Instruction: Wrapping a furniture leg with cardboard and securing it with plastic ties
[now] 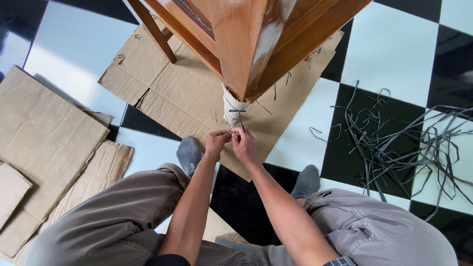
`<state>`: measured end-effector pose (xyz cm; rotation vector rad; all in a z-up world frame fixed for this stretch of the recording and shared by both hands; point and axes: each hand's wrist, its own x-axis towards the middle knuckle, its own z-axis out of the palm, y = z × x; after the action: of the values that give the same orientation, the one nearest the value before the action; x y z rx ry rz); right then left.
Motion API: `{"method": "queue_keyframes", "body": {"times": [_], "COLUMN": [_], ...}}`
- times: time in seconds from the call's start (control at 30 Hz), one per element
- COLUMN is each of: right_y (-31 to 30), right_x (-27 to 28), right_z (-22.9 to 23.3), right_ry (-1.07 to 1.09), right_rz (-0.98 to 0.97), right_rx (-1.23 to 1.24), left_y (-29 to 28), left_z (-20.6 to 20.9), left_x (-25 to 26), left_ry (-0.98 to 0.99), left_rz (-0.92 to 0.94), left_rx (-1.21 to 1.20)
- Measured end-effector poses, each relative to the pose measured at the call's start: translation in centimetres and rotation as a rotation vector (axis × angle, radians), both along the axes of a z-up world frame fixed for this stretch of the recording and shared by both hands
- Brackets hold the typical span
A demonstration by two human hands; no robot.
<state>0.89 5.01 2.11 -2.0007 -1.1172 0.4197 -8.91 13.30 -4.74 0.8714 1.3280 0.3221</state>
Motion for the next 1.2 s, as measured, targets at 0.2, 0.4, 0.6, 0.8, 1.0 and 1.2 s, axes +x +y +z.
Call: {"method": "queue_keyframes", "body": {"times": [0.2,0.4,0.6,0.8,1.0,1.2], "right_y": [-0.2,-0.2,0.5,0.5,0.2,0.3], "right_x": [0.1,0.4,-0.1,0.4,0.6,0.7], "right_z": [-1.9,-2.0,0.1,1.3,1.5,3.5], "right_ry": [0.075,0.247,0.270,-0.037,-0.158,-0.147], "right_rz": [-0.032,-0.104,-0.118,0.030,0.111,0.141], "right_rx": [-0.017,-0.079,-0.071,-0.031,-0.009,0.016], "left_y": [0.2,0.3,-0.1,0.5,1.4,1.4], "left_z": [-3.1,-2.8,-0.8,4.0,5.4,6.3], "left_x": [0.3,0.4,-0.1,-1.5,-2.6,-3.4], "left_ry": [0.011,0.074,0.138,0.045,-0.003,-0.132], "left_rz": [0.007,0.019,-0.122,-0.228,-0.240,-0.220], "left_rx": [-0.024,0.015,0.122,0.151,0.169,0.166]}}
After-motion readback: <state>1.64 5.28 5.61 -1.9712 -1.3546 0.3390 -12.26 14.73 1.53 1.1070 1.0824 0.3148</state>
